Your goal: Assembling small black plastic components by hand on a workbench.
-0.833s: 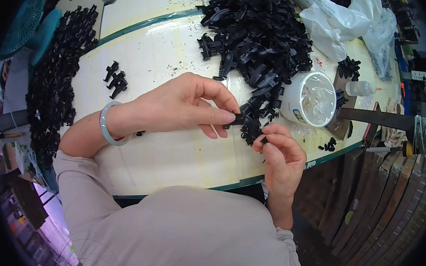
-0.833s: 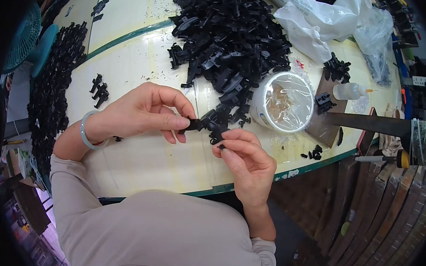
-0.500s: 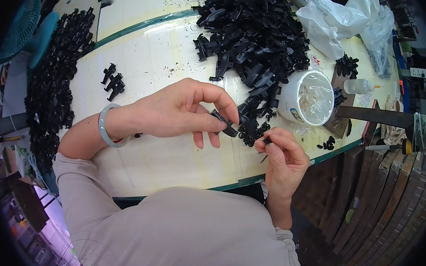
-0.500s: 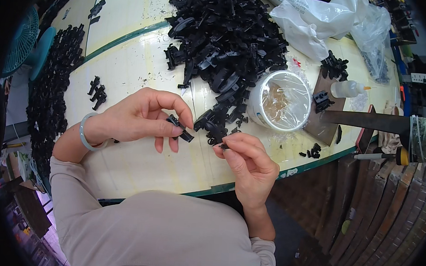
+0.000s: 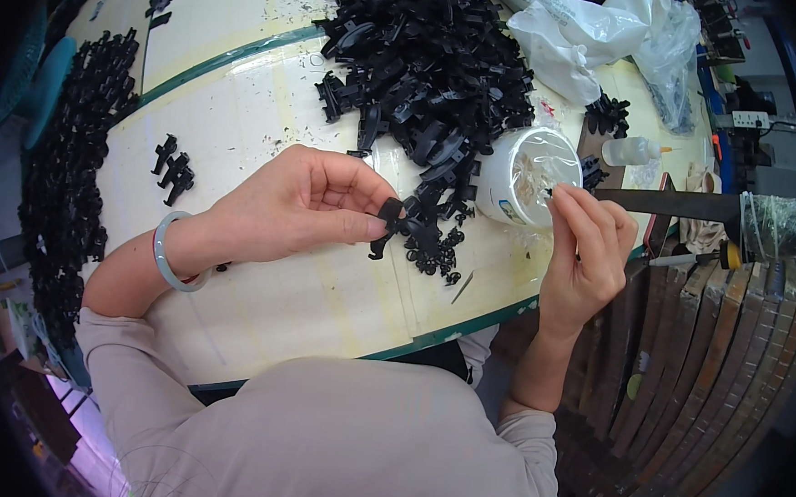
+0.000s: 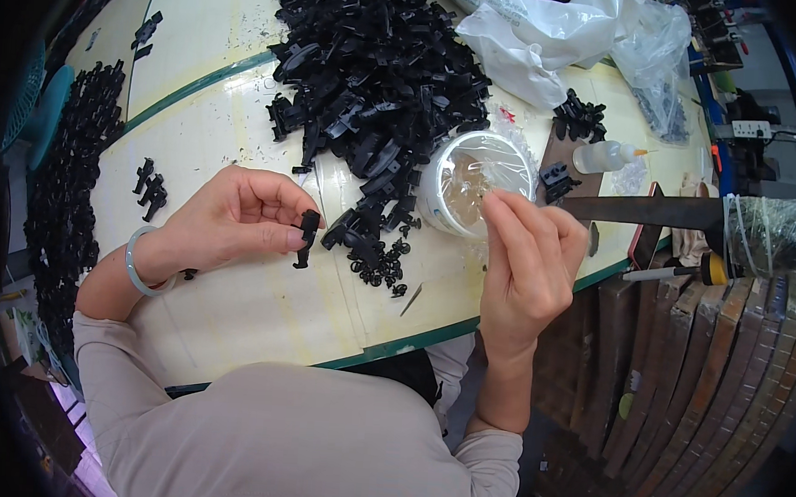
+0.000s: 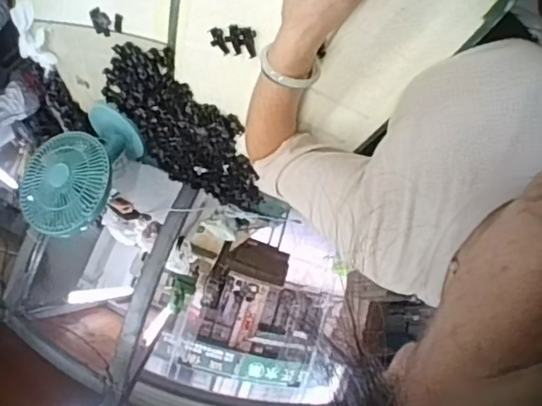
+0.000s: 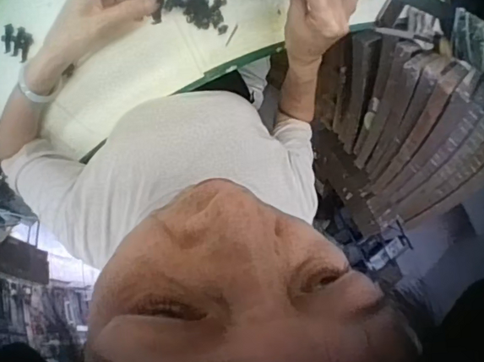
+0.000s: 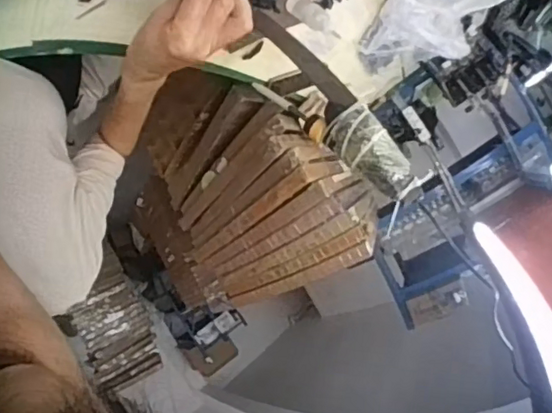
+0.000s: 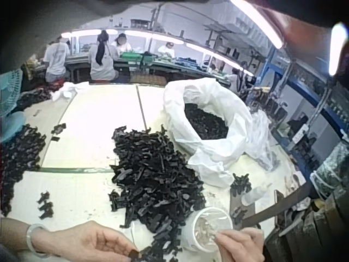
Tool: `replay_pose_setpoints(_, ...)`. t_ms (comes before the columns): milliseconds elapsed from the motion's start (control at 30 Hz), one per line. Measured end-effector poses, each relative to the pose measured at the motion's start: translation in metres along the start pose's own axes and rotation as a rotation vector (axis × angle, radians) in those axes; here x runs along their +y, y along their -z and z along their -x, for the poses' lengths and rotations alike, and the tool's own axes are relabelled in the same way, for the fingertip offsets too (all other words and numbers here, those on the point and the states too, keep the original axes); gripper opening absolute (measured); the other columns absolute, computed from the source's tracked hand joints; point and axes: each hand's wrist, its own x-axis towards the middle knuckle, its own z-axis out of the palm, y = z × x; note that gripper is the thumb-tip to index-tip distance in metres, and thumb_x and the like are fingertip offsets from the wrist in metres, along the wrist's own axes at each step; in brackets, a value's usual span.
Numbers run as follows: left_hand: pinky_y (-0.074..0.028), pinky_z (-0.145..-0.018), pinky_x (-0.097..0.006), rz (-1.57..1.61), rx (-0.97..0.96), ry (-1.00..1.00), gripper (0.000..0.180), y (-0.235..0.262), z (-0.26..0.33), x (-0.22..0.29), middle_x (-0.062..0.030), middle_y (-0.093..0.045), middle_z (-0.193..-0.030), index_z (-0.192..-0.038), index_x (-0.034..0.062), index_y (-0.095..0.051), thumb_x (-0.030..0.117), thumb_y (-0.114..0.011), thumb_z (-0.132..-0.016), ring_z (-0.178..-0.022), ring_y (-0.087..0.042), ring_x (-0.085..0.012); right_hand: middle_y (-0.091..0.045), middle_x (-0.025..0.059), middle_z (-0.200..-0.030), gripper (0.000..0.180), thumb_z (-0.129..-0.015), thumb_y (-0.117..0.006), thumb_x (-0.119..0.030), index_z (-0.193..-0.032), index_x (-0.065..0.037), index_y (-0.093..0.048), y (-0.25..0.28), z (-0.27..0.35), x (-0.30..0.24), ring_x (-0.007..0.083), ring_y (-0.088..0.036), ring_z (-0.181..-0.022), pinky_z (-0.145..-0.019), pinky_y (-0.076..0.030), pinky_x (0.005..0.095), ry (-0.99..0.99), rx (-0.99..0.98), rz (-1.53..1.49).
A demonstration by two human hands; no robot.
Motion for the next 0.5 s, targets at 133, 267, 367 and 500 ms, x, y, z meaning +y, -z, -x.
replay_pose_setpoints(133, -0.051, -0.07, -0.021, 0.044, -0.022, 0.039, 0.016, -0.002, -0.001, 0.002, -0.0042, -0.064, -0.087, -0.1, -0.0017, -0.062, 0.002, -0.062, -0.085, -0.076, -0.061, -0.008, -0.066, 0.0031, -0.085, 0.028, -0.062, -0.071, 0.006, -0.088, -0.003, -0.07, -0.003, -0.002, 0.008, 0.0209, -0.052, -0.077, -0.069, -0.044, 0.0285, 0.023, -0.066, 0.057)
replay_pose_setpoints(267, -0.053, -0.072, -0.023, 0.077, -0.027, 0.052, 0.016, -0.001, 0.0, 0.001, -0.0059, -0.065, -0.089, -0.101, -0.0024, -0.062, 0.002, -0.061, -0.086, -0.077, -0.063, -0.01, -0.066, 0.0036, -0.085, 0.027, -0.062, -0.071, 0.006, -0.087, -0.003, -0.069, -0.004, -0.004, 0.007, 0.021, -0.052, -0.077, -0.069, -0.044, 0.0291, 0.037, -0.107, 0.072)
replay_pose_setpoints(367, -0.054, -0.073, -0.024, 0.085, -0.022, 0.079, 0.018, -0.001, 0.001, 0.0, -0.0075, -0.065, -0.091, -0.103, -0.0031, -0.061, 0.002, -0.061, -0.086, -0.08, -0.064, -0.0115, -0.066, 0.0046, -0.084, 0.024, -0.064, -0.071, 0.007, -0.086, -0.002, -0.069, -0.003, -0.005, 0.0, 0.0208, -0.053, -0.077, -0.07, -0.044, 0.0289, -0.022, -0.088, 0.001)
replay_pose_setpoints(500, -0.054, -0.075, -0.025, 0.191, -0.039, 0.071, 0.02, -0.006, 0.002, -0.002, -0.0089, -0.065, -0.093, -0.106, -0.004, -0.059, 0.002, -0.059, -0.087, -0.082, -0.065, -0.0134, -0.066, 0.0074, -0.084, 0.023, -0.065, -0.071, 0.01, -0.086, 0.0, -0.068, -0.001, 0.005, -0.013, 0.0198, -0.054, -0.079, -0.072, -0.044, 0.0281, -0.178, -0.047, -0.286)
